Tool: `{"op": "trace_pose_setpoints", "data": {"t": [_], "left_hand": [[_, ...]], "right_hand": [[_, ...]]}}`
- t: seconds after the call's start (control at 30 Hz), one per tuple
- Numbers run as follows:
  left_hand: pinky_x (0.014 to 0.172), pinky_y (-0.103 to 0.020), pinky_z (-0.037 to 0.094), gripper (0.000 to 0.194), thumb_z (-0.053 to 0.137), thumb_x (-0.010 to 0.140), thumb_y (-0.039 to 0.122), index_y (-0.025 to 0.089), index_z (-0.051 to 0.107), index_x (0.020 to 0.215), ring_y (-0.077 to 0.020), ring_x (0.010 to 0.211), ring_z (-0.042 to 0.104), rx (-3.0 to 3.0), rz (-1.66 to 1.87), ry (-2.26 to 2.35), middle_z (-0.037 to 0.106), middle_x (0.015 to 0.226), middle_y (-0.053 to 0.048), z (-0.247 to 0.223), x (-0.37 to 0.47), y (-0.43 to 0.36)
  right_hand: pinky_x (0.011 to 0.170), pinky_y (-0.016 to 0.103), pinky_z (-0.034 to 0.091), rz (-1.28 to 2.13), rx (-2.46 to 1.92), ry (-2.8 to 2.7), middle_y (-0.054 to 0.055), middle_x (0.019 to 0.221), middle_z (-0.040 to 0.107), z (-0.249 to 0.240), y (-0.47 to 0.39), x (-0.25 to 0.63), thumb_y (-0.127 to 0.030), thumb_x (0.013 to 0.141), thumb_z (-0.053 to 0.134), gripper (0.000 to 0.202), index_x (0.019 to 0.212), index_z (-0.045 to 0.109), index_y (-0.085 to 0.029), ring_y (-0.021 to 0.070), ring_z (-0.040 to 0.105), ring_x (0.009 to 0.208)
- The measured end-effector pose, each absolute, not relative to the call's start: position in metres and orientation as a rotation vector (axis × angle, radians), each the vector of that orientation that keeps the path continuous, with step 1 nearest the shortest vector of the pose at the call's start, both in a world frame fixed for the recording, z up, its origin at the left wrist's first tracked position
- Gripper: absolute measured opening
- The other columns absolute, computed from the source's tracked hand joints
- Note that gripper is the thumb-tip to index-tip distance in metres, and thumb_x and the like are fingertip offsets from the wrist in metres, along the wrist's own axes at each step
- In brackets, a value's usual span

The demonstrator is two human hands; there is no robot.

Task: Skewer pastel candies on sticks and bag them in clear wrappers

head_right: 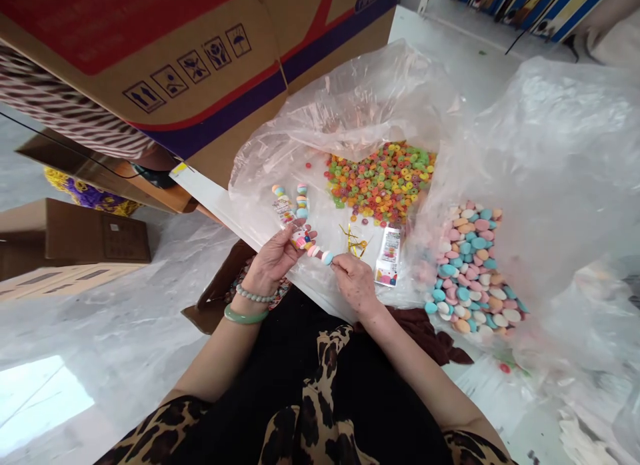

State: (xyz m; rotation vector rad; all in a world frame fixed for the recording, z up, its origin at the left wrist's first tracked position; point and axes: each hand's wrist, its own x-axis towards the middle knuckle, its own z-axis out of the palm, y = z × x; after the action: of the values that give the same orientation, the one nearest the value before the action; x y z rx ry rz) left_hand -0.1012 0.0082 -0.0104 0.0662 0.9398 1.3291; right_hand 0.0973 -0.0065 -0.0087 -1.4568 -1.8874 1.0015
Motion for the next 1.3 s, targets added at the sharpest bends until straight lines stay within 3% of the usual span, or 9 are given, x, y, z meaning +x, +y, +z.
{"op": "trace_pose_setpoints", "data": {"t": [0.2, 0.33, 0.63, 0.77, 0.87, 0.97, 1.07, 1.2, 1.3], "left_hand": [[0.077, -0.029, 0.056, 0.033, 0.084, 0.067, 0.029, 0.013, 0.073, 0.094, -0.0169, 0.075, 0.071, 0.201, 1.404, 0.980, 0.072, 0.079, -0.004, -0.022, -0.089, 0.003], [0.078, -0.028, 0.054, 0.029, 0.086, 0.064, 0.033, 0.013, 0.074, 0.080, -0.0142, 0.072, 0.068, 0.310, 1.418, 1.003, 0.072, 0.075, -0.003, -0.018, -0.077, -0.004], [0.084, -0.032, 0.054, 0.038, 0.087, 0.061, 0.043, 0.012, 0.075, 0.078, -0.0168, 0.076, 0.069, 0.314, 1.161, 1.028, 0.074, 0.080, -0.007, -0.012, -0.088, -0.005], [0.077, -0.035, 0.056, 0.054, 0.072, 0.070, 0.065, 0.013, 0.072, 0.079, -0.0206, 0.079, 0.070, 0.316, 1.143, 1.028, 0.075, 0.087, -0.011, -0.016, -0.099, -0.003], [0.071, -0.030, 0.056, 0.053, 0.072, 0.068, 0.066, 0.013, 0.071, 0.074, -0.0181, 0.072, 0.068, 0.413, 1.177, 1.167, 0.074, 0.081, -0.009, -0.017, -0.094, -0.003], [0.070, -0.027, 0.054, 0.052, 0.074, 0.067, 0.064, 0.013, 0.071, 0.071, -0.0157, 0.069, 0.066, 0.514, 1.205, 1.265, 0.072, 0.073, -0.006, -0.016, -0.089, -0.003], [0.071, -0.029, 0.055, 0.051, 0.071, 0.072, 0.062, 0.011, 0.072, 0.078, -0.0171, 0.071, 0.067, 0.484, 1.113, 1.192, 0.072, 0.076, -0.008, -0.014, -0.093, -0.001], [0.079, -0.035, 0.056, 0.035, 0.080, 0.074, 0.033, 0.015, 0.070, 0.101, -0.0193, 0.080, 0.070, 0.289, 1.204, 0.990, 0.073, 0.091, -0.007, -0.013, -0.104, 0.006], [0.089, -0.036, 0.054, 0.035, 0.077, 0.074, 0.018, 0.018, 0.067, 0.107, -0.0192, 0.090, 0.070, 0.144, 1.376, 0.835, 0.072, 0.094, -0.004, -0.012, -0.104, 0.009]], "right_hand": [[0.060, 0.026, 0.037, 1.249, -1.579, -1.608, -0.003, 0.061, 0.054, -0.008, 0.002, 0.095, -0.033, 0.075, 0.058, 0.015, 0.065, 0.061, -0.022, 0.0141, 0.050, 0.061], [0.057, 0.026, 0.035, 1.300, -1.586, -1.628, -0.004, 0.057, 0.052, -0.006, 0.003, 0.091, -0.031, 0.078, 0.056, 0.019, 0.061, 0.058, -0.021, 0.0132, 0.047, 0.056], [0.058, 0.031, 0.027, -0.124, -1.230, -2.386, 0.002, 0.063, 0.057, -0.014, -0.011, 0.093, -0.007, 0.093, 0.041, 0.031, 0.080, 0.067, -0.018, 0.0147, 0.046, 0.061], [0.059, 0.031, 0.027, -0.272, -1.145, -2.398, 0.002, 0.064, 0.057, -0.014, -0.007, 0.093, -0.007, 0.094, 0.043, 0.029, 0.085, 0.068, -0.018, 0.0151, 0.046, 0.062], [0.058, 0.032, 0.027, -0.273, -1.131, -2.374, 0.002, 0.064, 0.058, -0.011, -0.007, 0.090, -0.007, 0.093, 0.045, 0.028, 0.083, 0.068, -0.018, 0.0151, 0.046, 0.061], [0.057, 0.031, 0.028, -0.053, -1.182, -2.321, 0.002, 0.063, 0.058, -0.009, -0.009, 0.086, -0.009, 0.093, 0.044, 0.029, 0.078, 0.067, -0.019, 0.0149, 0.047, 0.059], [0.060, 0.028, 0.035, 0.516, -1.278, -2.112, 0.002, 0.067, 0.060, -0.005, -0.009, 0.085, -0.018, 0.093, 0.046, 0.026, 0.076, 0.066, -0.021, 0.0148, 0.051, 0.063], [0.061, 0.026, 0.040, 1.237, -1.379, -1.621, -0.001, 0.067, 0.059, 0.000, -0.004, 0.080, -0.028, 0.080, 0.061, 0.013, 0.069, 0.063, -0.022, 0.0139, 0.053, 0.064], [0.047, 0.023, 0.030, 1.676, -1.445, -1.236, -0.003, 0.057, 0.053, 0.003, 0.000, 0.073, -0.033, 0.070, 0.066, 0.014, 0.065, 0.061, -0.020, 0.0091, 0.041, 0.049]]}}
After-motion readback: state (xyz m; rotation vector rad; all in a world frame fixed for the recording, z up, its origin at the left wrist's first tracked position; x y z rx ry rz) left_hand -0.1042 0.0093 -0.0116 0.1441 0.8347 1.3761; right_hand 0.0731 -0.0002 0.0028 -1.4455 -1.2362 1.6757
